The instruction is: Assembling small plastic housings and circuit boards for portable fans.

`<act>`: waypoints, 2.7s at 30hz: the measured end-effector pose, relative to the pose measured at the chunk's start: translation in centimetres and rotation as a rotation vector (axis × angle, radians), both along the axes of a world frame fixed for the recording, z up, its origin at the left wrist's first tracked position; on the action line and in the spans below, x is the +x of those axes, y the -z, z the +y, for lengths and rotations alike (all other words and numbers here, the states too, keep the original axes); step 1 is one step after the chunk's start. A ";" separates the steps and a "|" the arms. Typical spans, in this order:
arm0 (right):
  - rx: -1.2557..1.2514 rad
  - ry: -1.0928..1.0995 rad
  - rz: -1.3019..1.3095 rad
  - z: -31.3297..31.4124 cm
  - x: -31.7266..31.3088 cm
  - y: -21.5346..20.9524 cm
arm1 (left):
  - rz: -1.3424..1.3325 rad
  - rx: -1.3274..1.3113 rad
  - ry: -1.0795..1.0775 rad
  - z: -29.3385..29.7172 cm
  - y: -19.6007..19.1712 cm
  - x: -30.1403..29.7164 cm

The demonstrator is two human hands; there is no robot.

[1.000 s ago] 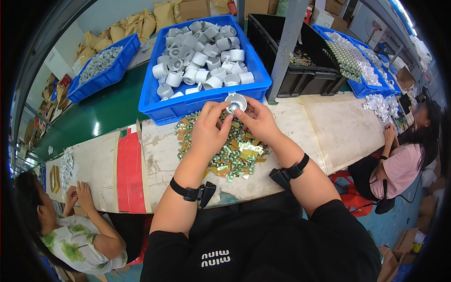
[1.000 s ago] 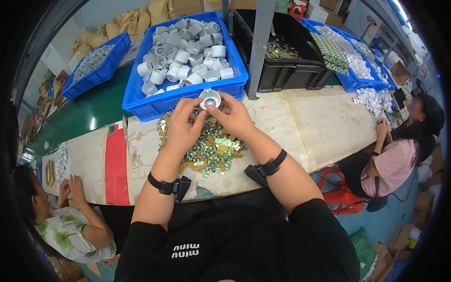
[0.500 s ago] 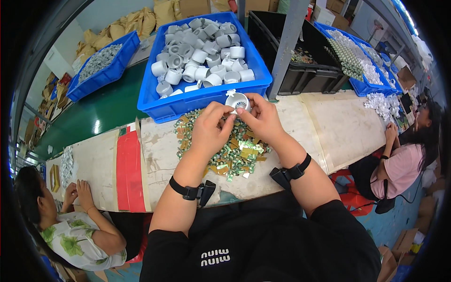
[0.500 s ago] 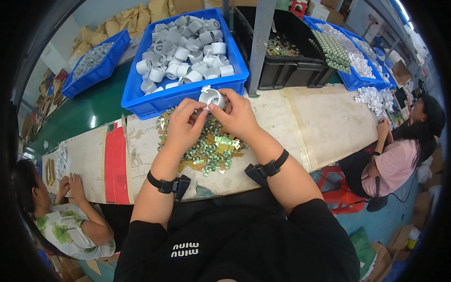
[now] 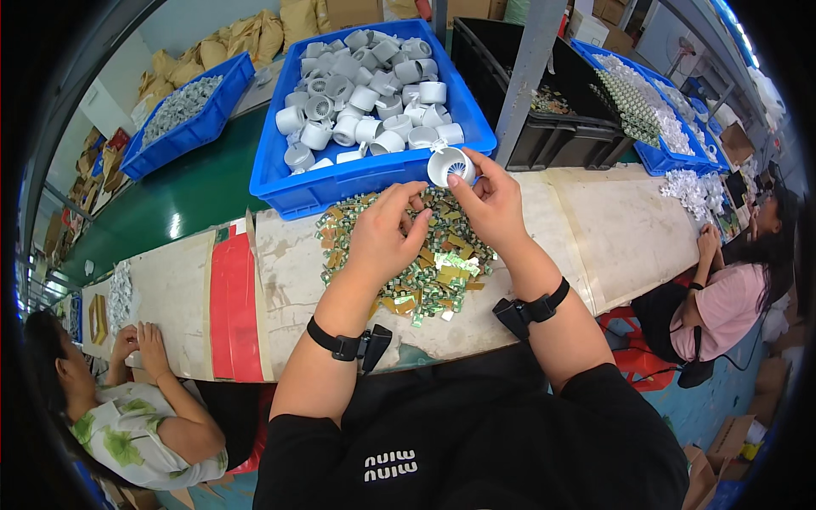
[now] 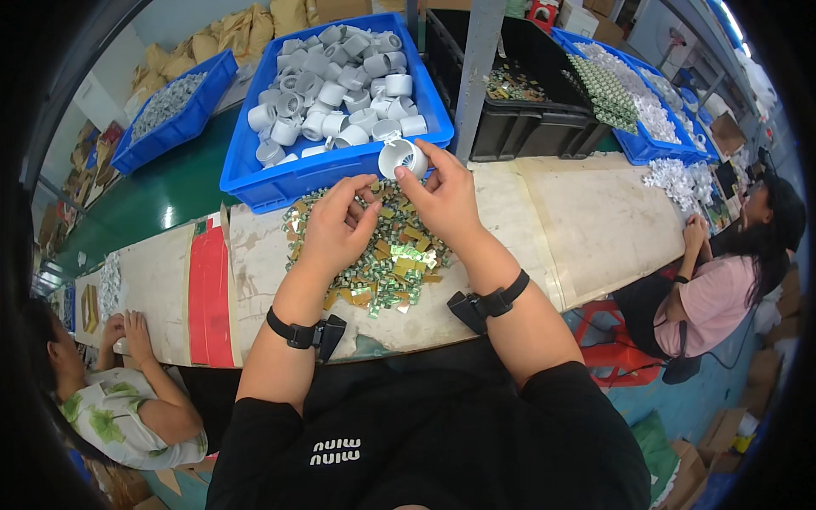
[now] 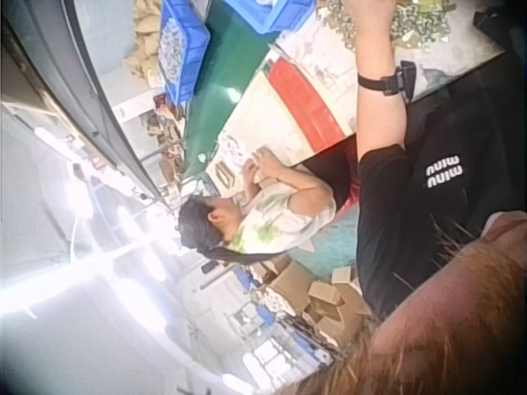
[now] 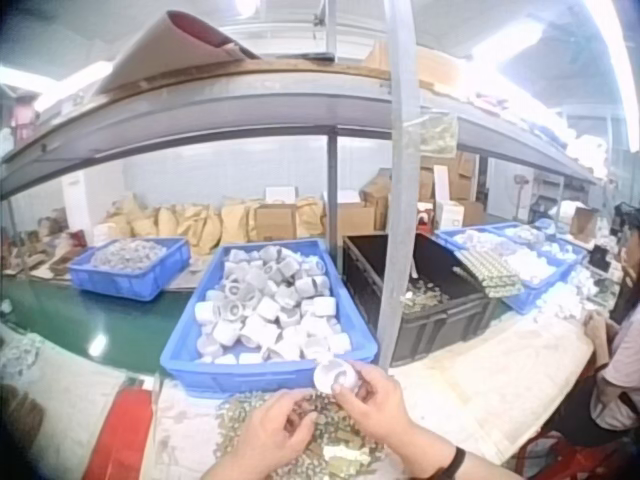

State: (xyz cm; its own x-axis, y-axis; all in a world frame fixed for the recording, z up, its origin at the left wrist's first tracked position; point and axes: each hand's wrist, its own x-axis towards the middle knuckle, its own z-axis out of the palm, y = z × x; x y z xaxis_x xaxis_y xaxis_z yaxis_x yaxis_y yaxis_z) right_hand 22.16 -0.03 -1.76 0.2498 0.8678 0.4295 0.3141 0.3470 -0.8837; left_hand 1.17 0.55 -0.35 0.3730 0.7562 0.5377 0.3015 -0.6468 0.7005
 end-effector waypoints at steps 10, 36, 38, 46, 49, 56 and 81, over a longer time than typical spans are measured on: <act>-0.014 -0.042 -0.028 -0.2 -0.2 -0.2 | 0.059 -0.002 0.026 -0.3 -0.2 0.0; 0.087 0.010 -0.240 -0.6 0.1 -1.5 | 0.068 0.034 0.002 -0.2 0.0 -0.1; 0.079 -0.023 -0.248 -0.9 0.0 -1.6 | 0.080 0.014 0.009 -0.3 -0.2 0.0; 0.110 -0.015 -0.276 -0.9 -0.3 -1.5 | 0.065 -0.074 -0.020 -0.5 -0.4 -0.1; 0.120 -0.015 -0.302 -0.9 -0.4 -1.5 | 0.091 -0.033 0.024 -0.4 -0.4 -0.2; 0.145 0.045 -0.426 -1.0 -0.4 -1.4 | 0.155 -0.001 0.036 -0.3 0.2 -0.1; 0.121 0.058 -0.438 -1.1 -0.8 -1.3 | 0.195 -0.014 0.052 -0.2 0.3 -0.1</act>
State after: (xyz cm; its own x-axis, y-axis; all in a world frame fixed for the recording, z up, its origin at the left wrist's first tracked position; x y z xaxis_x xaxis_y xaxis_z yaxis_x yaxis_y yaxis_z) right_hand 21.36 -1.15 -0.47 0.0688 0.7950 0.6027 0.6709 0.4103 -0.6177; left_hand 1.09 0.31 -0.69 0.5079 0.7400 0.4409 0.3989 -0.6557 0.6410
